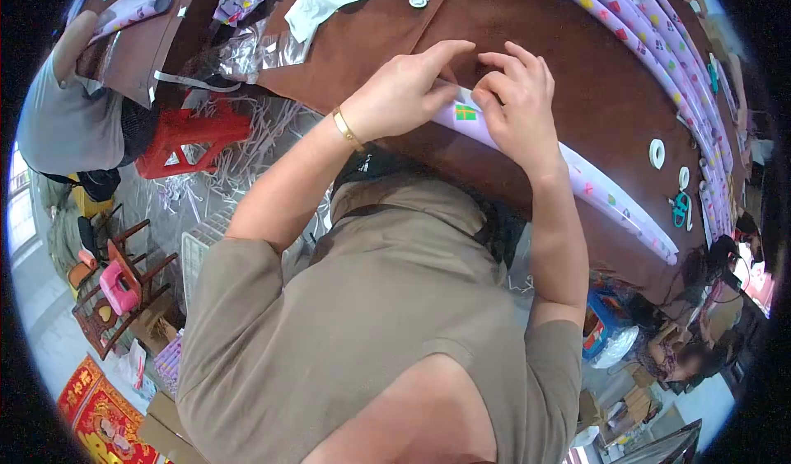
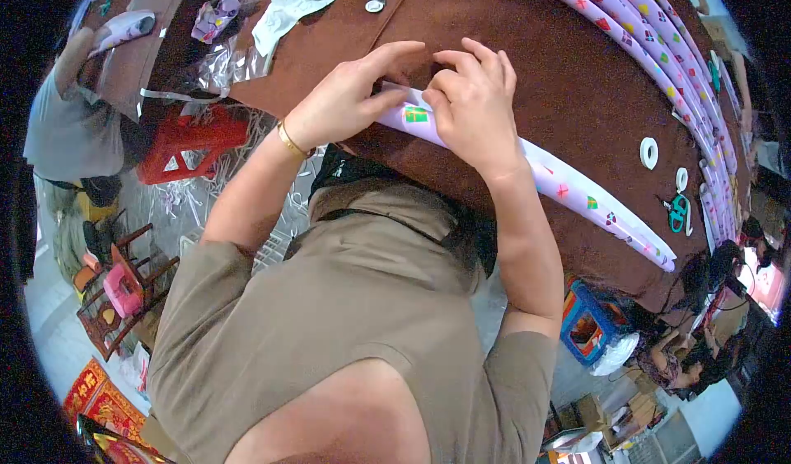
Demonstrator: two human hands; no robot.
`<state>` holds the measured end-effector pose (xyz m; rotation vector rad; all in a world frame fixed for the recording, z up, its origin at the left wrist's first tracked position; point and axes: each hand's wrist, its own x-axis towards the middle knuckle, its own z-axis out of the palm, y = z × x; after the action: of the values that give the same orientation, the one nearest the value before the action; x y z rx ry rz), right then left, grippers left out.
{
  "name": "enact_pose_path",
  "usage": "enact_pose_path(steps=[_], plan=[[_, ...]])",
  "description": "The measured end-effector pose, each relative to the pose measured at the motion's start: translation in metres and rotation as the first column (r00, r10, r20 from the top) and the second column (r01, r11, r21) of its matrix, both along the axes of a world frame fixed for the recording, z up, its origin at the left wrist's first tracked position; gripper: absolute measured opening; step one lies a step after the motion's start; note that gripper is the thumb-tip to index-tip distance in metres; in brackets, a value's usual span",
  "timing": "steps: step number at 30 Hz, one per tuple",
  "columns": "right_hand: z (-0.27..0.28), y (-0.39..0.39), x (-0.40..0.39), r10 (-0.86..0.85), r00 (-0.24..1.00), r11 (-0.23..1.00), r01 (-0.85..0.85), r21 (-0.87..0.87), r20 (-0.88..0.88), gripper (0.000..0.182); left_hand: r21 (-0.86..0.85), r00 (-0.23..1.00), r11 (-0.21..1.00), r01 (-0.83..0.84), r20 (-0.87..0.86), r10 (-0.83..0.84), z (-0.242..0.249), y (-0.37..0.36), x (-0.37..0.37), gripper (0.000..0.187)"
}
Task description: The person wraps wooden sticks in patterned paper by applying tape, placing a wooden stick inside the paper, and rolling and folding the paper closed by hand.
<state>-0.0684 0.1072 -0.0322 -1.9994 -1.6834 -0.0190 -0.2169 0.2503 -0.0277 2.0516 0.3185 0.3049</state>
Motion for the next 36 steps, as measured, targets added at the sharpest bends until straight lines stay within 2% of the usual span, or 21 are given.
enact_pose_path(steps=[5,7,10,12,16,18,25,28,30,34,36], plan=[[0.004,0.002,0.002,-0.021,0.998,1.000,0.022,-0.011,0.062,0.007,0.000,0.999,1.000,-0.012,-0.037,0.012,0.003,0.001,0.009,0.051],[0.010,0.003,0.002,-0.054,0.998,0.991,0.050,0.124,0.033,0.006,-0.004,0.998,0.999,-0.039,-0.047,0.039,0.002,0.002,0.012,0.051],[0.017,0.004,-0.006,-0.049,0.991,0.990,0.031,0.140,0.122,0.009,-0.072,0.995,0.993,-0.090,-0.057,0.085,0.001,0.004,0.017,0.050],[0.015,0.005,-0.008,-0.054,0.990,0.986,0.033,0.161,0.133,0.010,-0.190,0.996,0.979,-0.075,-0.060,0.065,-0.004,0.009,0.022,0.051],[0.015,0.006,-0.008,-0.071,0.986,0.967,0.031,0.254,0.149,0.012,-0.162,0.993,0.983,-0.090,-0.094,0.075,0.001,0.011,0.023,0.054],[0.017,0.005,-0.009,-0.060,0.986,0.973,0.022,0.230,0.157,0.012,-0.264,0.990,0.960,-0.091,-0.130,0.058,0.002,0.013,0.024,0.060],[0.021,0.010,-0.017,-0.103,0.980,0.989,0.083,0.124,0.169,0.012,-0.271,0.993,0.956,-0.115,-0.072,0.099,0.001,0.012,0.024,0.061],[0.018,0.012,-0.017,-0.113,0.982,0.986,0.092,0.141,0.150,0.011,-0.243,0.991,0.968,-0.060,-0.128,0.029,0.011,0.016,0.018,0.063],[0.015,0.012,-0.017,-0.113,0.982,0.984,0.089,0.154,0.151,0.011,-0.360,0.987,0.933,-0.018,-0.153,-0.040,0.012,0.018,0.015,0.066],[0.016,0.013,-0.016,-0.109,0.980,0.983,0.082,0.163,0.164,0.010,-0.393,0.996,0.919,0.019,-0.076,-0.053,0.001,0.021,0.013,0.067],[0.017,0.013,-0.016,-0.104,0.981,0.984,0.077,0.162,0.163,0.010,-0.344,0.997,0.939,0.010,-0.071,-0.037,0.001,0.018,0.014,0.069]])
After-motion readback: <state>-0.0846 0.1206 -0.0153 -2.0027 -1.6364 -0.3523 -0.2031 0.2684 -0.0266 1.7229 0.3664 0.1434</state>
